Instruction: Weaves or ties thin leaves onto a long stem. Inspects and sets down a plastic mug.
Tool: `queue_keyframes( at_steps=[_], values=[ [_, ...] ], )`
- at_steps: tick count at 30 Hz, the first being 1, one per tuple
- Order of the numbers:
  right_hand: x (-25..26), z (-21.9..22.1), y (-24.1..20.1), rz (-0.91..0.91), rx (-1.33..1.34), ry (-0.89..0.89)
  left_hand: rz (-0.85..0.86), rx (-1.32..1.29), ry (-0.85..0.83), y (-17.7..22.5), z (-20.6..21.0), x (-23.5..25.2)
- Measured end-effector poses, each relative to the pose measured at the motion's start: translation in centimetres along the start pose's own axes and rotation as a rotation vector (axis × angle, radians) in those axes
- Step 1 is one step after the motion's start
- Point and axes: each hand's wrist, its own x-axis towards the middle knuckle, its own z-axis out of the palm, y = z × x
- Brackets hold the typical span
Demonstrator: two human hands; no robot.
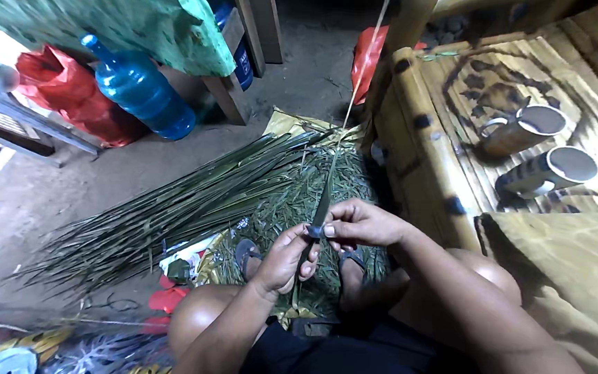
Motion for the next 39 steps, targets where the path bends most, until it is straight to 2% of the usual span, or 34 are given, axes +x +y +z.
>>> queue_keyframes(
  at_steps=[5, 11, 13, 16, 18, 22, 26, 27, 29, 32, 34, 36, 39],
  values=[
    [0.3, -1.2, -0.3, -0.111, -0.076, 0.169, -0.015, -0.009, -0.028, 0.4, 0.0, -0.3],
    [-0.2, -3.5, -1.3, -0.133, -0.001, 0.482, -0.051, 0.027, -0.043, -0.2, 0.0, -0.9],
    [-0.4, -2.9, -1.5, -0.101, 0.002, 0.387, -0.048, 0.031, -0.027, 0.0, 0.1, -0.8],
    [-0.1, -0.7, -0.3, -0.045, 0.011, 0.115, -0.028, 0.002, -0.019, 0.1, 0.0, -0.8],
    [0.2, -0.2, 0.0, -0.06, 0.002, 0.074, -0.023, -0.015, -0.026, 0.2, -0.1, -0.8],
    [0.2, -2.2, -0.8, -0.134, -0.031, 0.269, -0.042, -0.021, -0.078, 0.1, -0.2, -0.9],
    [-0.3, -4.6, -1.6, -0.187, -0.012, 0.547, -0.051, -0.005, -0.11, -0.5, -0.4, -1.1],
    [-0.5, -4.9, -1.9, -0.193, -0.009, 0.565, -0.045, 0.01, -0.105, -0.6, -0.4, -1.2],
    [-0.9, -4.3, -2.4, -0.139, -0.043, 0.478, -0.022, 0.045, -0.078, -0.6, -0.4, -1.1],
    [-0.6, -1.9, -1.4, 0.009, -0.055, 0.147, 0.023, 0.07, -0.012, -0.3, -0.4, -0.9],
    [-0.2, -0.5, -0.6, 0.05, -0.035, -0.012, 0.05, 0.074, 0.012, -0.3, -0.5, -0.8],
    [-0.1, -0.4, -0.5, 0.032, -0.038, -0.016, 0.057, 0.073, 0.02, -0.3, -0.5, -0.8],
    [0.0, -1.9, -0.6, -0.022, -0.063, 0.124, 0.037, 0.098, 0.031, -0.1, -0.4, -1.1]
  ],
)
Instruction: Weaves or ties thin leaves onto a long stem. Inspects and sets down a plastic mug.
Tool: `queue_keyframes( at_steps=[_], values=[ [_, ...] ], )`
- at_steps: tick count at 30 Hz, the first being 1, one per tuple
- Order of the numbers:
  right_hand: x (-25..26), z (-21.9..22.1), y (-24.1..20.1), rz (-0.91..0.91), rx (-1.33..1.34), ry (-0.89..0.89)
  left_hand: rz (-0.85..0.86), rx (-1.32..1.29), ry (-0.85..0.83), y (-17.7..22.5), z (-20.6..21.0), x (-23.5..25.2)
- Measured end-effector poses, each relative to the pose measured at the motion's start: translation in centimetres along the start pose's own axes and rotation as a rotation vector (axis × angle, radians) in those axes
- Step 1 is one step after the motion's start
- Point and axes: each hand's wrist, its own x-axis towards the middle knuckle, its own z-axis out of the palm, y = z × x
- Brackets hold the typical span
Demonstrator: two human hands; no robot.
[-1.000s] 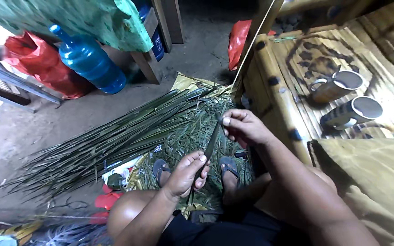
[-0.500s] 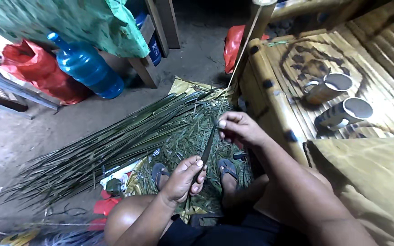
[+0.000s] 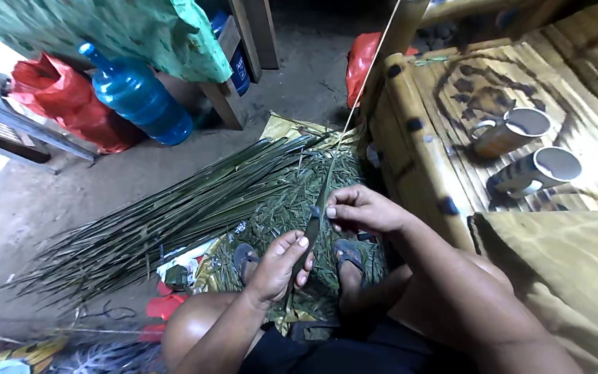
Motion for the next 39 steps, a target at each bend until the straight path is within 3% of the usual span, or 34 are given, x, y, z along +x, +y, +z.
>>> queue_keyframes(
  at_steps=[3, 7, 14, 16, 20, 22, 29, 34, 39],
  values=[
    [0.2, -0.9, -0.4, -0.047, -0.019, 0.136, -0.009, 0.02, 0.009, 0.1, 0.0, -0.2],
    [0.5, -1.0, -0.2, -0.092, -0.054, 0.18, -0.007, 0.017, 0.016, 0.3, 0.0, 0.0],
    [0.2, -3.0, -1.1, -0.055, 0.004, 0.463, -0.066, 0.03, 0.019, -0.1, 0.1, -0.5],
    [0.1, -2.0, -1.1, -0.007, 0.046, 0.389, -0.063, 0.016, 0.009, -0.1, -0.2, -0.4],
    [0.3, 0.7, 0.8, 0.067, 0.117, -0.008, -0.075, -0.047, -0.052, -0.1, -0.5, -0.4],
    [0.6, 1.0, 1.2, 0.024, 0.147, -0.056, -0.096, -0.093, -0.099, 0.0, -0.6, -0.4],
    [0.6, -2.5, -0.5, -0.059, 0.082, 0.4, -0.124, -0.111, -0.16, -0.3, -0.9, -0.6],
    [0.2, -2.0, -1.3, 0.006, 0.077, 0.377, -0.103, 0.087, -0.009, -0.4, -0.4, -0.7],
    [0.2, -2.6, -1.8, -0.032, 0.103, 0.575, -0.142, 0.114, -0.063, -0.9, -0.4, -0.7]
  ],
)
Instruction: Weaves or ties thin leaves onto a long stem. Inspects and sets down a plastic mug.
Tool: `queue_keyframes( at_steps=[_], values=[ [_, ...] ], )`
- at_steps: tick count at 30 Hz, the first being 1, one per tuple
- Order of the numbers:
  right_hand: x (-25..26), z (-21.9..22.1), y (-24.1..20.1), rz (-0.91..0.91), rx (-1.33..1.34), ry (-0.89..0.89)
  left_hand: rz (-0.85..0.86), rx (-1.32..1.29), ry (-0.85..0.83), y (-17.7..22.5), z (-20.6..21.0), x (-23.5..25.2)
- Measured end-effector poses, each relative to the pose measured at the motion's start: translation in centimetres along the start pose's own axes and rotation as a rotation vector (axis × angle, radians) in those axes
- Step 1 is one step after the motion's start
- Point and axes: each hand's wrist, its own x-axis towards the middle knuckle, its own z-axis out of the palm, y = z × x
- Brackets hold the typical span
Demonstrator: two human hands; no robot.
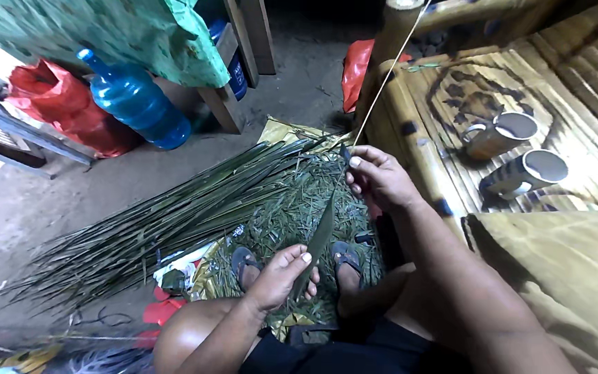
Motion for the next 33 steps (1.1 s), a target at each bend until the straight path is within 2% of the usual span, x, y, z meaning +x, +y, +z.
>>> queue_keyframes(
  at_steps=[2, 7, 10, 14, 20, 23, 25, 27, 31, 33],
  values=[
    [-0.3, -0.2, -0.2, 0.003, -0.026, -0.045, 0.034, 0.015, 0.03, 0.0, 0.0, 0.1],
    [-2.3, 2.0, 1.3, 0.108, -0.078, -0.544, 0.082, -0.078, 0.064, 0.4, 0.0, 0.2],
    [-3.1, 3.5, 2.5, 0.108, -0.058, -0.72, 0.109, -0.158, 0.028, 0.4, -0.2, 0.2],
    [-2.7, 3.7, 3.0, -0.006, -0.075, -0.678, 0.103, -0.236, -0.03, 0.7, -0.3, 0.1],
    [-1.1, 1.9, 1.7, -0.102, -0.087, -0.441, 0.081, -0.228, -0.092, 0.6, -0.3, 0.0],
    [-0.8, 1.1, 1.2, -0.095, -0.05, -0.241, 0.058, -0.203, -0.079, 0.5, -0.3, -0.1],
    [-0.5, 0.9, 1.0, -0.091, -0.024, -0.19, 0.044, -0.189, -0.053, 0.3, -0.3, -0.2],
    [-0.9, 1.1, 1.1, -0.039, -0.022, -0.302, 0.052, -0.184, -0.04, 0.4, -0.3, -0.2],
    [-2.3, 3.2, 2.9, 0.066, -0.004, -0.64, 0.055, -0.213, -0.045, 0.6, -0.5, 0.1],
    [-2.3, 3.4, 2.8, 0.037, -0.002, -0.654, 0.041, -0.246, -0.08, 0.5, -0.6, 0.0]
  ],
)
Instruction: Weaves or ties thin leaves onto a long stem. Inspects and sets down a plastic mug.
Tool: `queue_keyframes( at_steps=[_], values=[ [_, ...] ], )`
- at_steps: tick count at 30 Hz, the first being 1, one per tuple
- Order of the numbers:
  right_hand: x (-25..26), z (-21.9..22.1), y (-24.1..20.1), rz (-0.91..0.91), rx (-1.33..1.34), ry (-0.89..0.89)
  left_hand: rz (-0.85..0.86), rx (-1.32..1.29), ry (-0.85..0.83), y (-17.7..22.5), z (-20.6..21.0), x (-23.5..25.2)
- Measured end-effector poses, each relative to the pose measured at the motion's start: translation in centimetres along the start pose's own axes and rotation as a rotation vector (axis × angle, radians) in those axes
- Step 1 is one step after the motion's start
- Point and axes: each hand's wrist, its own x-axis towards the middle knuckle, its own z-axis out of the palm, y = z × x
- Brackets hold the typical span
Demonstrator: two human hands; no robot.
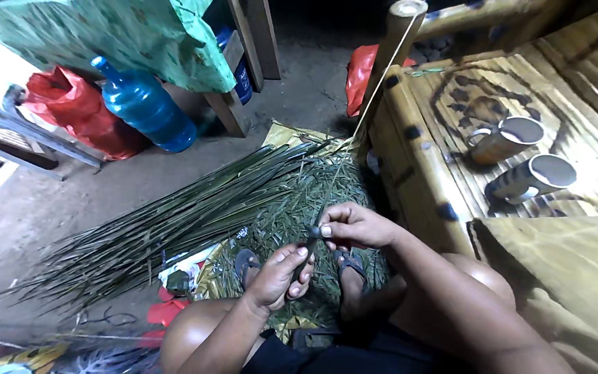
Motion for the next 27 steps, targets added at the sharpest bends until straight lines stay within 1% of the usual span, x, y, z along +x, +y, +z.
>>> queue_keyframes(
  at_steps=[3, 6, 9, 12, 13, 14, 15, 18, 19, 20, 21, 24, 27],
  values=[
    [0.0, -1.3, -0.7, -0.075, -0.057, 0.126, -0.017, -0.018, -0.057, 0.1, 0.0, -0.2],
    [0.3, -2.4, -0.9, -0.133, -0.102, 0.197, -0.016, -0.029, -0.065, 0.2, -0.2, -0.1],
    [0.4, -2.6, -0.9, -0.134, -0.136, 0.287, 0.0, -0.007, -0.029, 0.4, -0.3, 0.0],
    [0.1, -3.4, -1.5, -0.092, -0.156, 0.499, 0.021, 0.12, 0.067, 0.3, -0.1, -0.2],
    [0.0, -3.7, -1.8, -0.076, -0.153, 0.544, 0.037, 0.183, 0.103, 0.2, 0.0, -0.3],
    [-0.2, -3.7, -2.1, -0.053, -0.147, 0.549, 0.059, 0.237, 0.133, 0.1, 0.0, -0.3],
    [-0.4, -3.5, -2.3, -0.016, -0.135, 0.504, 0.082, 0.277, 0.152, 0.1, 0.0, -0.3],
    [-0.5, -1.8, -1.5, 0.129, -0.082, 0.198, 0.123, 0.374, 0.189, 0.1, -0.1, -0.1],
    [-0.4, -1.3, -1.0, 0.154, -0.064, 0.112, 0.128, 0.399, 0.196, 0.2, -0.1, 0.0],
    [-0.3, -1.1, -0.7, 0.159, -0.053, 0.064, 0.132, 0.422, 0.202, 0.2, 0.0, 0.0],
    [-0.3, -1.0, -0.5, 0.152, -0.061, 0.057, 0.137, 0.441, 0.208, 0.2, 0.1, 0.0],
    [-0.1, -1.9, -0.7, 0.102, -0.14, 0.127, 0.166, 0.431, 0.214, 0.4, 0.1, 0.2],
    [0.1, -2.3, -0.6, 0.058, -0.206, 0.157, 0.164, 0.416, 0.226, 0.6, 0.1, 0.5]
  ],
)
